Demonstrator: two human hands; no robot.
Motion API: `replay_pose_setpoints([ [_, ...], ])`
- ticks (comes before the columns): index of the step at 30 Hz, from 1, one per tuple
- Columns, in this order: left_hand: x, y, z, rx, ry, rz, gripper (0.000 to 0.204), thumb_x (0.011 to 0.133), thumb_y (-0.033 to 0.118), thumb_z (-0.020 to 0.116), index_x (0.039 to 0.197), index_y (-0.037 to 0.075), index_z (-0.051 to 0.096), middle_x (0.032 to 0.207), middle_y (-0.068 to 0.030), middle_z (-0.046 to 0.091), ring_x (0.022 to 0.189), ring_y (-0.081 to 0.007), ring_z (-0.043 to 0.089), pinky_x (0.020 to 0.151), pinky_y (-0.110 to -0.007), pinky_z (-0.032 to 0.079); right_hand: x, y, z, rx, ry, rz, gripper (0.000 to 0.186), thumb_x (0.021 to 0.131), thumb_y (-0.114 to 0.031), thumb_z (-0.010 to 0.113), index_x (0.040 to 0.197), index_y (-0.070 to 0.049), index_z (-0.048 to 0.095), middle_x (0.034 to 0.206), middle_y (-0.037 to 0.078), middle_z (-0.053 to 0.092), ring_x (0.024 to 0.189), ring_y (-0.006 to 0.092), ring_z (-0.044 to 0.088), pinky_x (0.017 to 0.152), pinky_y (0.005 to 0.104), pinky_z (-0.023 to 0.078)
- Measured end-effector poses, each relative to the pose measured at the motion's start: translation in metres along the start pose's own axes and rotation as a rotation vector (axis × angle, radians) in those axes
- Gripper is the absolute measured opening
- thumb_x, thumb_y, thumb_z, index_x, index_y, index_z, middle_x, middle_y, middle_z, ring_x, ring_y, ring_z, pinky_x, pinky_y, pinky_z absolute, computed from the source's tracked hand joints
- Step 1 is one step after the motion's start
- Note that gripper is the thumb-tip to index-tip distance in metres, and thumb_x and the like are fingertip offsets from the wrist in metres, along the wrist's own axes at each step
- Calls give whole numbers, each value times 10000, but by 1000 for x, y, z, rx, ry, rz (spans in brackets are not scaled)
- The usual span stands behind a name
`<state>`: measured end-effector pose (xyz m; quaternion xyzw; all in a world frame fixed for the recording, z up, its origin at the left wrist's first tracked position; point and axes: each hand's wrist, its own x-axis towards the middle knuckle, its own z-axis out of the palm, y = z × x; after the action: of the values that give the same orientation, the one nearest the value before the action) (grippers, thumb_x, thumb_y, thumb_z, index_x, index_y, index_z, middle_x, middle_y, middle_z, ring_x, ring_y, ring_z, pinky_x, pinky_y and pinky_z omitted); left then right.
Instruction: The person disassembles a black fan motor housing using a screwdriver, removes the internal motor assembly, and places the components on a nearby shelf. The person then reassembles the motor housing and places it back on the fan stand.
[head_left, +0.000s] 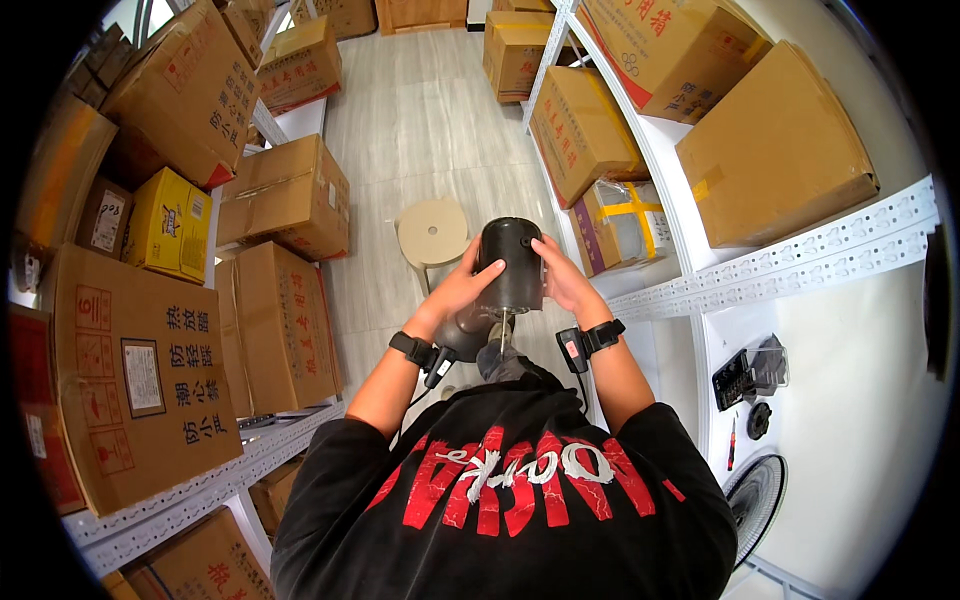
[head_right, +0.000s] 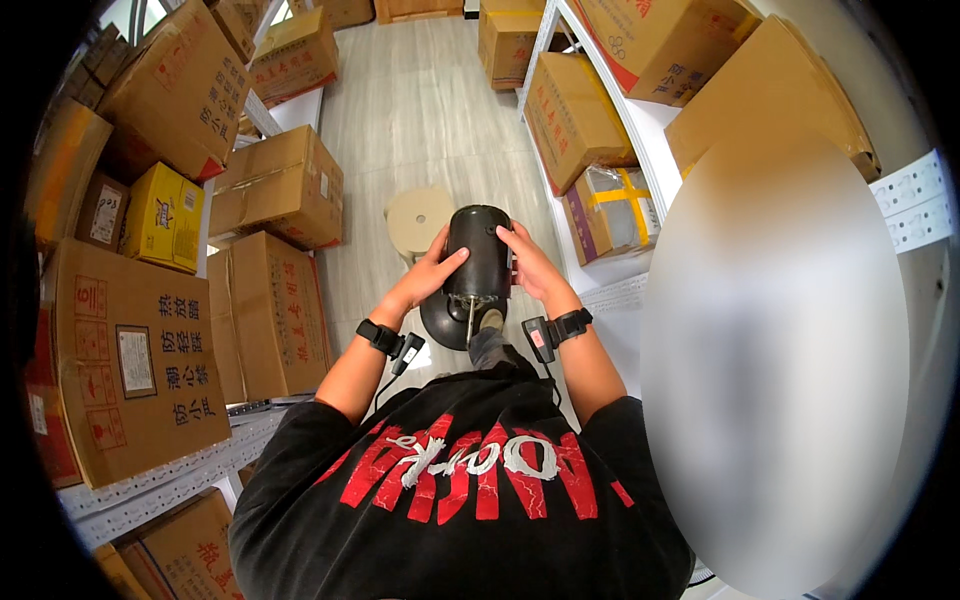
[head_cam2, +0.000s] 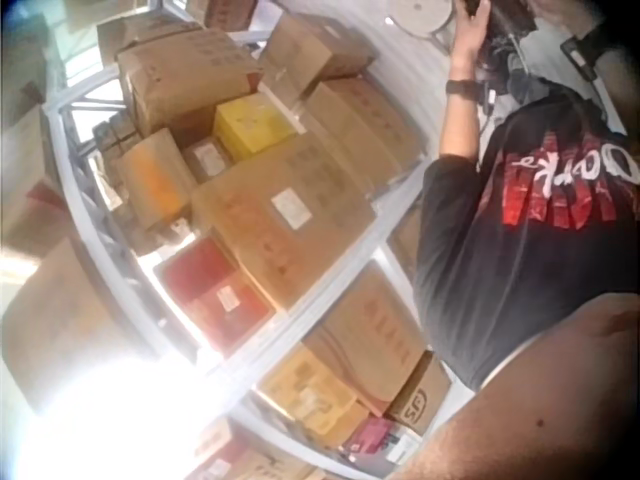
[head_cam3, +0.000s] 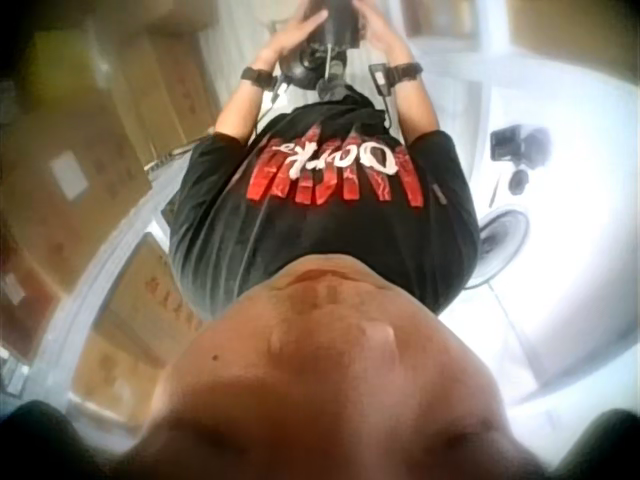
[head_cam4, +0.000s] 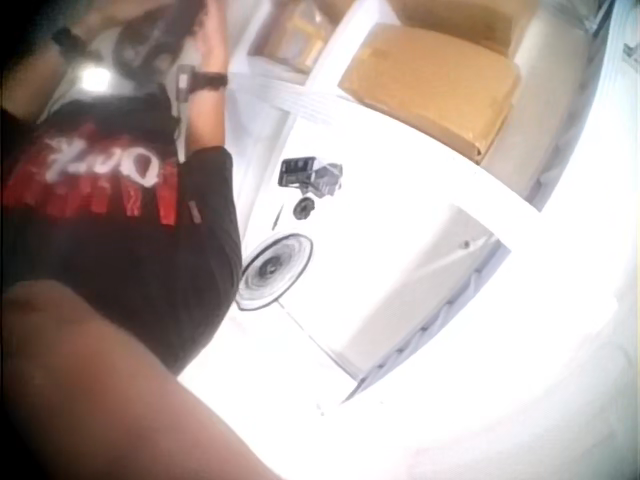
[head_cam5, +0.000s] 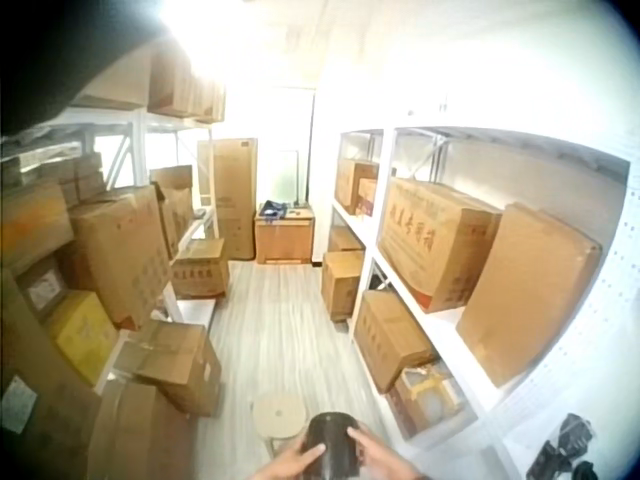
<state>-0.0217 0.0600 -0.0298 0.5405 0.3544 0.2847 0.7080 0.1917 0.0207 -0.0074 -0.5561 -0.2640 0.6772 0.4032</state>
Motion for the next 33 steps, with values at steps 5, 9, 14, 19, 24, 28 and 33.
replay_pose_setpoints([
  [5,-7,3,-8,62,-16,-125,862,948,418,657,1559,47,176,1368,-281,512,1274,-317,525,1064,-397,426,1,1,1,-50,-3,10,712,928,-513,593,1494,-178,321,1476,83,372,1255,344,429,876,515,454],
  [9,-16,-1,-2,60,21,-86,863,950,415,657,1562,61,162,1351,-286,524,1257,-309,539,1052,-393,436,-2,0,4,-75,3,20,694,926,-491,593,1479,-163,331,1451,98,381,1247,345,421,855,529,449],
  [14,-14,7,1,188,42,-35,906,885,474,713,1516,-4,272,1360,-280,526,1258,-331,542,1054,-412,435,-3,10,-1,-53,71,24,703,925,-471,591,1491,-162,312,1454,112,372,1260,354,411,873,537,446],
  [19,3,37,4,369,89,-84,903,817,576,726,1361,-99,474,1291,-276,584,1201,-328,590,1010,-402,468,0,13,-8,31,-11,-95,733,925,-450,603,1526,-208,259,1466,116,361,1301,336,393,913,547,441],
  [24,32,50,-1,626,-10,-184,874,784,596,727,1247,-129,571,1189,-259,645,1077,-302,657,921,-384,518,2,15,-9,21,-17,-142,714,906,-421,656,1488,-222,293,1406,116,421,1244,303,452,889,527,459],
  [28,39,48,6,466,-12,-261,817,780,504,736,1271,-123,554,1178,-252,644,1028,-290,666,881,-379,535,7,23,-16,56,28,-132,645,888,-409,688,1398,-192,360,1315,113,484,1141,285,516,839,502,478],
  [33,37,56,27,265,33,-308,744,767,397,725,1261,-128,540,1127,-234,654,983,-284,670,846,-370,542,-11,15,-11,57,99,-127,582,897,-367,672,1364,-186,376,1323,108,489,1197,289,474,885,520,445],
])
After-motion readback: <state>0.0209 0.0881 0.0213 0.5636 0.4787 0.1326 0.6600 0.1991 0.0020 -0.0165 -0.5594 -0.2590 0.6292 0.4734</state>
